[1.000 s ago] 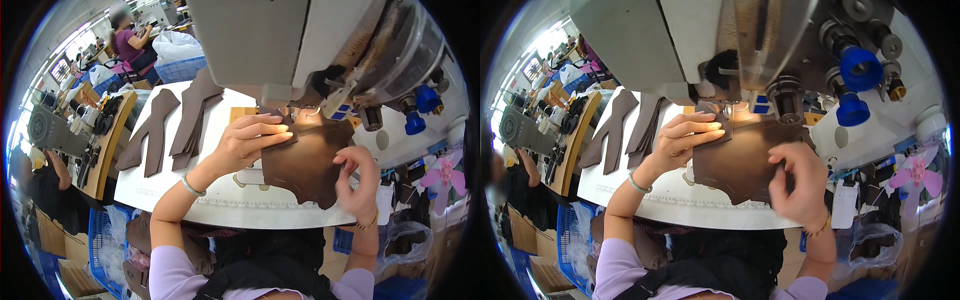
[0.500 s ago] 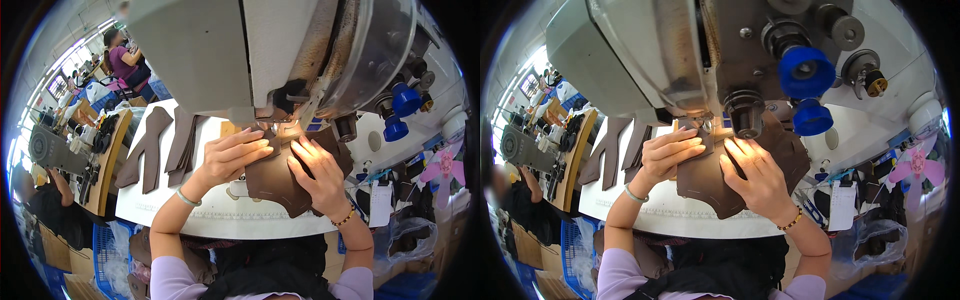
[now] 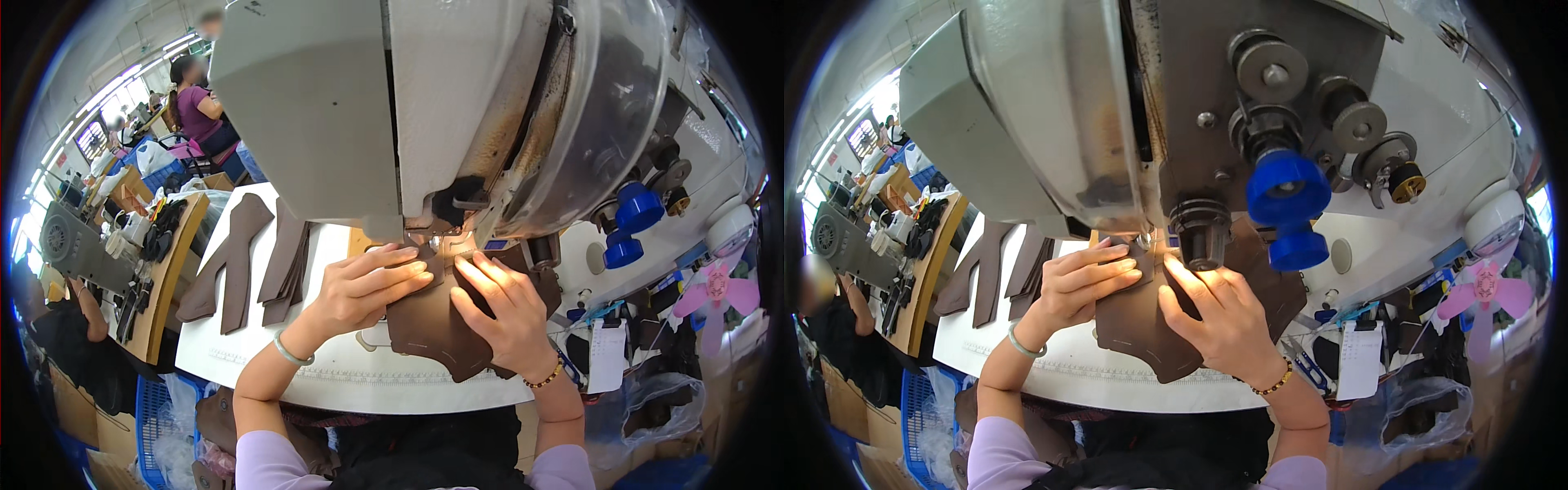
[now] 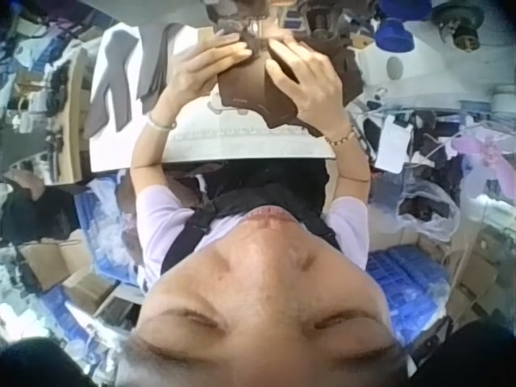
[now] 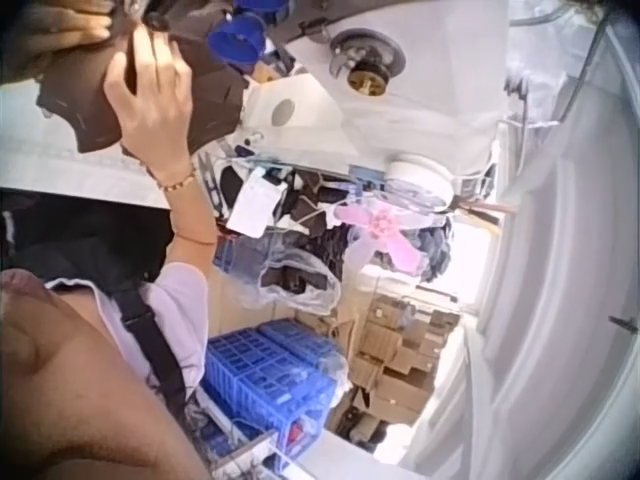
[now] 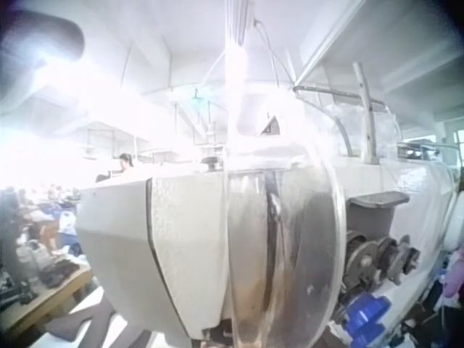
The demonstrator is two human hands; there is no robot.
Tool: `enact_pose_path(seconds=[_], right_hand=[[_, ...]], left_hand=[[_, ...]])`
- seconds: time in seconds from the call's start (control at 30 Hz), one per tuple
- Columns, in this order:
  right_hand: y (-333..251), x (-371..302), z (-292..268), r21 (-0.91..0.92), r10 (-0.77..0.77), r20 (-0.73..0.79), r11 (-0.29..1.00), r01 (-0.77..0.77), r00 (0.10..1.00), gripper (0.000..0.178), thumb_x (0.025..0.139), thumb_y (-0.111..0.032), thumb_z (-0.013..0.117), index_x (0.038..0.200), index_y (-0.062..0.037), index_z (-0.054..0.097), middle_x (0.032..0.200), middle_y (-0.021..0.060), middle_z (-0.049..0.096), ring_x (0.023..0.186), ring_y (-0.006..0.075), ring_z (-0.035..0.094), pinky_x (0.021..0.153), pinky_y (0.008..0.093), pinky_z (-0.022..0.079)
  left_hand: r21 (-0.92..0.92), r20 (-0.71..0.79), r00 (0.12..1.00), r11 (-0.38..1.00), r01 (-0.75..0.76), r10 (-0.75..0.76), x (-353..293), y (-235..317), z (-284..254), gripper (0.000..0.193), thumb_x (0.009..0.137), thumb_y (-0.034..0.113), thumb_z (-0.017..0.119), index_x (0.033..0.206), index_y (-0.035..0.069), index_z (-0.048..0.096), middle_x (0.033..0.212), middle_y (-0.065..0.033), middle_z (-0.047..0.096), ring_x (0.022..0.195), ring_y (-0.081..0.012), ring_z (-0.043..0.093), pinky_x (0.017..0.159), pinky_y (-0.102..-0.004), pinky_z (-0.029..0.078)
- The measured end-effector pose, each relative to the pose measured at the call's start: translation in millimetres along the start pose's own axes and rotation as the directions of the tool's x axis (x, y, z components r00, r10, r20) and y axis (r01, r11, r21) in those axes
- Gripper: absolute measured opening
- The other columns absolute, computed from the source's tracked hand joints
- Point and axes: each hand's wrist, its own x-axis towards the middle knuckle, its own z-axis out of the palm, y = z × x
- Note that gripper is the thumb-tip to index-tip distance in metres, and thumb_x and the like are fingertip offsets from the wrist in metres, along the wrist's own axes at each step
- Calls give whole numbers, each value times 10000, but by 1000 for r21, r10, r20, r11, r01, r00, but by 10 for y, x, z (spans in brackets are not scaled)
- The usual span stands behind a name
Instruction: The worker is using a sewing machine to stitch together components of a leather shoe upper.
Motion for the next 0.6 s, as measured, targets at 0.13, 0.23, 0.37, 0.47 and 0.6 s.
enact_pose_path(seconds=[0.13,0.23,0.37,0.47,0.6], right_hand=[[-26,-44,-4,16,13,36,1000,-14,999,280,811,-143,563,1074,-74,627,1204,159,606,1044,285,576,908,415,482],[-43,-57,8,46,23,65,999,-26,998,280,841,-140,548,1094,-56,635,1212,186,594,1170,363,558,974,465,467],[-39,-41,34,12,-5,-3,1000,5,1000,236,821,-120,577,1047,-72,622,1186,167,614,909,217,582,870,398,489],[-44,-43,35,9,-3,-5,1000,3,1000,221,831,-118,574,1042,-73,621,1188,169,615,918,214,586,872,397,485],[-71,-69,23,70,45,35,996,-47,998,236,861,-111,558,1084,-66,619,1213,188,598,1173,350,559,977,475,465]], left_hand=[[-8,5,1000,1000,-7,7,9,-12,-11,424,646,38,583,1040,101,727,1043,-6,678,1021,-216,658,854,-351,583],[-30,-1,1000,1000,2,-2,24,-5,-13,423,636,62,583,1031,98,730,1025,-21,681,1003,-219,666,822,-347,586],[0,27,1000,1000,-15,15,38,13,-49,403,651,65,591,1031,80,726,1021,-38,680,1005,-227,666,822,-343,586],[10,24,999,999,-38,38,40,11,-43,392,661,61,594,1031,72,725,1021,-40,680,1004,-228,666,825,-344,585],[-1,-6,999,999,-44,44,28,-10,-10,386,663,63,596,1027,71,725,1026,-34,680,1006,-226,665,829,-346,585]])
